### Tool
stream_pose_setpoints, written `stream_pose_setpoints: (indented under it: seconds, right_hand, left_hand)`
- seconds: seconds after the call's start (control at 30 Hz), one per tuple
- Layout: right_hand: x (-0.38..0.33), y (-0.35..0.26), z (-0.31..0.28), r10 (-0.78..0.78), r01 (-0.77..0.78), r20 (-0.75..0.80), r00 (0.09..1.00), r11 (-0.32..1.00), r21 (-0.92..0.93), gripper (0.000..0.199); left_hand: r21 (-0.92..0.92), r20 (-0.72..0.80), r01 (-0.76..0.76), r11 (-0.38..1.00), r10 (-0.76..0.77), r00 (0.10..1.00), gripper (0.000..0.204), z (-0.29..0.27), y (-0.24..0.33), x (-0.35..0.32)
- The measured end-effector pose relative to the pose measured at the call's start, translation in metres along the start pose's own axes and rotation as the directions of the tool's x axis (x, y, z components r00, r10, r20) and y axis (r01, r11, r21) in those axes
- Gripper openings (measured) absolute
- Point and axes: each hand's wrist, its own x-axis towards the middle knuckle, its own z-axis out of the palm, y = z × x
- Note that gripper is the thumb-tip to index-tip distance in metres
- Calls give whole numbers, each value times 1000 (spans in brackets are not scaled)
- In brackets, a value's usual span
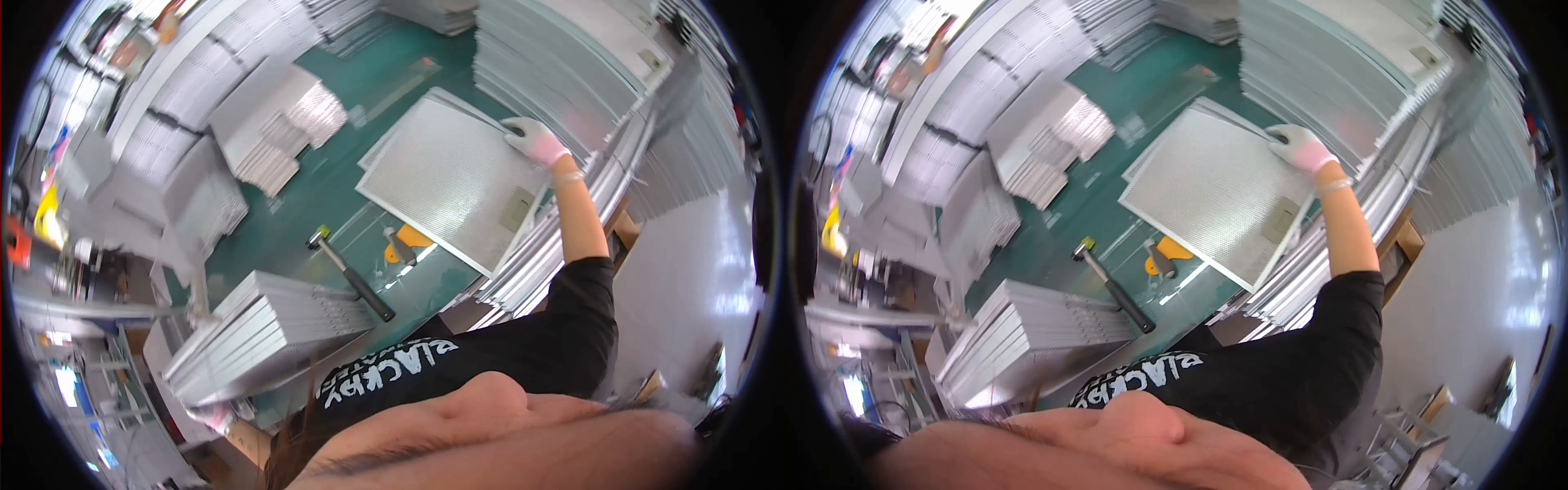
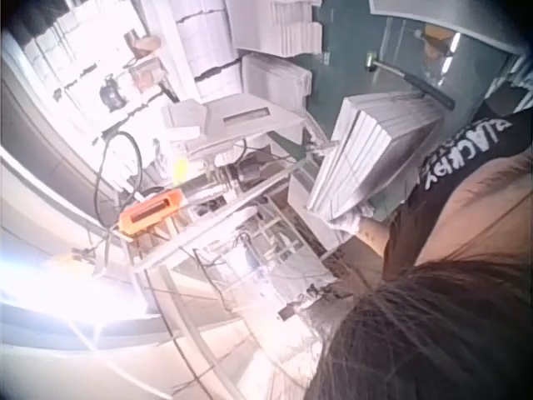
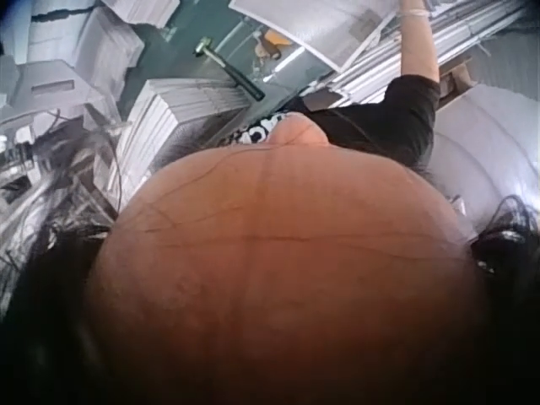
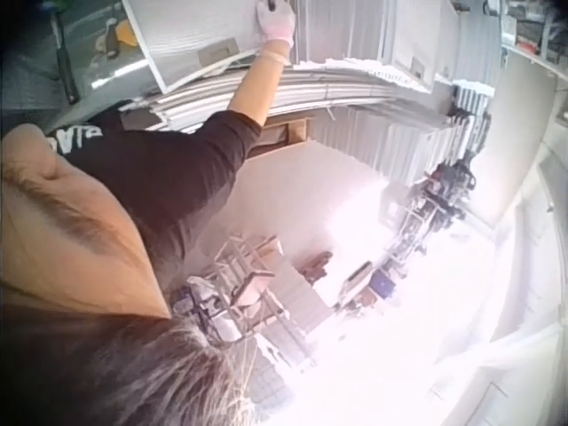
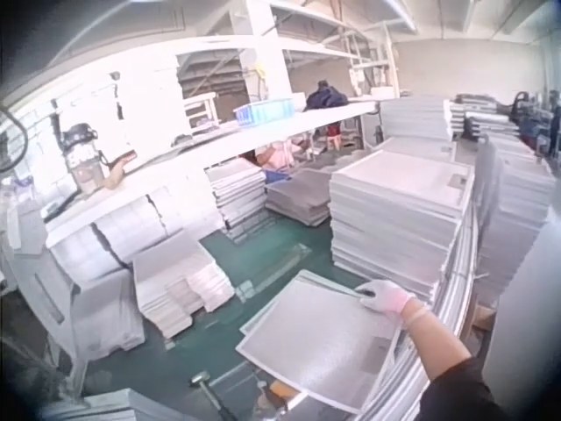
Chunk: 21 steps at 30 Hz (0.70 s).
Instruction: Assemble and secure metal frames onto mesh filter panels using an electric drill and a hammer.
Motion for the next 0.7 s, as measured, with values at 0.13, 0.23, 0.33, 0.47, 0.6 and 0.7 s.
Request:
stream_pose_setpoints:
  seconds: [0.13, 0.23, 0.33, 0.47, 0.6, 0.7]
  right_hand:
    - [10, -29, 21, -142, 118, -118, 983, 974, -194, 43]
    - [-25, -90, 28, -226, 225, -207, 952, 974, -33, 51]
    - [-92, -188, 53, -351, 353, -77, 933, 857, 376, 59]
    - [-141, -273, 132, -631, 343, 72, 773, 510, 789, 135]
    - [-153, -346, 167, -687, 478, -147, 712, 320, 818, 148]
    - [-154, -354, 170, -649, 506, -135, 749, 428, 749, 125]
  left_hand:
    - [-4, -491, 0, 1000, -3, 871, 67, -182, 57, -3]
    - [-295, -304, -55, 954, -39, 952, 62, -145, 71, -5]
    - [-307, 77, -167, 937, 199, 977, 89, -170, 63, 1]
    - [-235, 159, -284, 929, 325, 932, 120, -165, 59, 12]
    - [-302, 263, -258, 918, 340, 903, 127, -164, 59, 7]
    - [-346, 296, -235, 908, 343, 892, 122, -178, 57, 5]
